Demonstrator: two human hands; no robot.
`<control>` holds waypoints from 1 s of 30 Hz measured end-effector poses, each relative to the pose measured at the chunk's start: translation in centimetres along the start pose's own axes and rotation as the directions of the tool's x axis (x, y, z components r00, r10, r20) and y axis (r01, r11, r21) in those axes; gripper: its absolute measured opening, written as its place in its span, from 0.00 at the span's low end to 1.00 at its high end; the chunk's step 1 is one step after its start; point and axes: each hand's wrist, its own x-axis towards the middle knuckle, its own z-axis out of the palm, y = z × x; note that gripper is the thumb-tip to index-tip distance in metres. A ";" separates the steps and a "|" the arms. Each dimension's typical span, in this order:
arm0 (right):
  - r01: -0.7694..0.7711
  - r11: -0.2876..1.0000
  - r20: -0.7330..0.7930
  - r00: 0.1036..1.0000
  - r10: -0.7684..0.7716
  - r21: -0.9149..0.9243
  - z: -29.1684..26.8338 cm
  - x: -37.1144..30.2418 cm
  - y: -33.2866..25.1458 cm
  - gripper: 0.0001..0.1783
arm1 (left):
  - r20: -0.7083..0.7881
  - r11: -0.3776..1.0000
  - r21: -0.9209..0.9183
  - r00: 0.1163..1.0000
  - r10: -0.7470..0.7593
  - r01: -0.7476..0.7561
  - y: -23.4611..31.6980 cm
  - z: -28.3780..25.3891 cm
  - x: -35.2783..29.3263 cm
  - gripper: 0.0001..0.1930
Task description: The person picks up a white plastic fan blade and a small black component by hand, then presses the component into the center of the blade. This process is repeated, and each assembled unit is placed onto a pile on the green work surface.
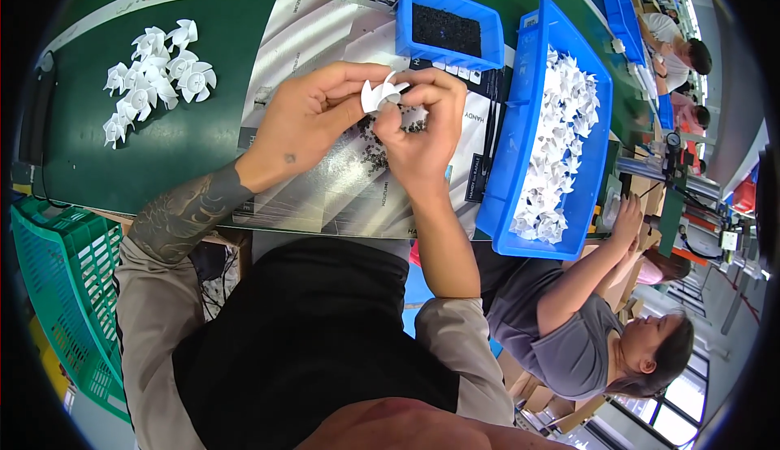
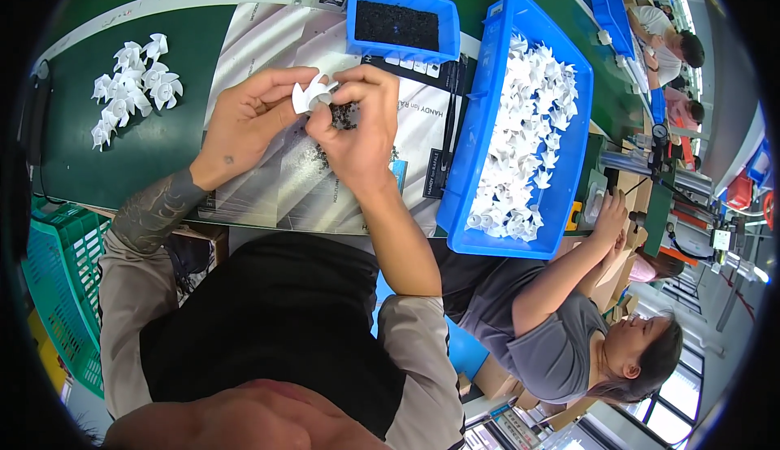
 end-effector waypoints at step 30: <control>0.112 0.879 0.104 0.992 -0.072 -0.464 -0.3 0.1 -1.7 0.07 | -0.130 0.994 0.093 0.990 -0.047 0.059 -1.2 -0.3 0.7 0.17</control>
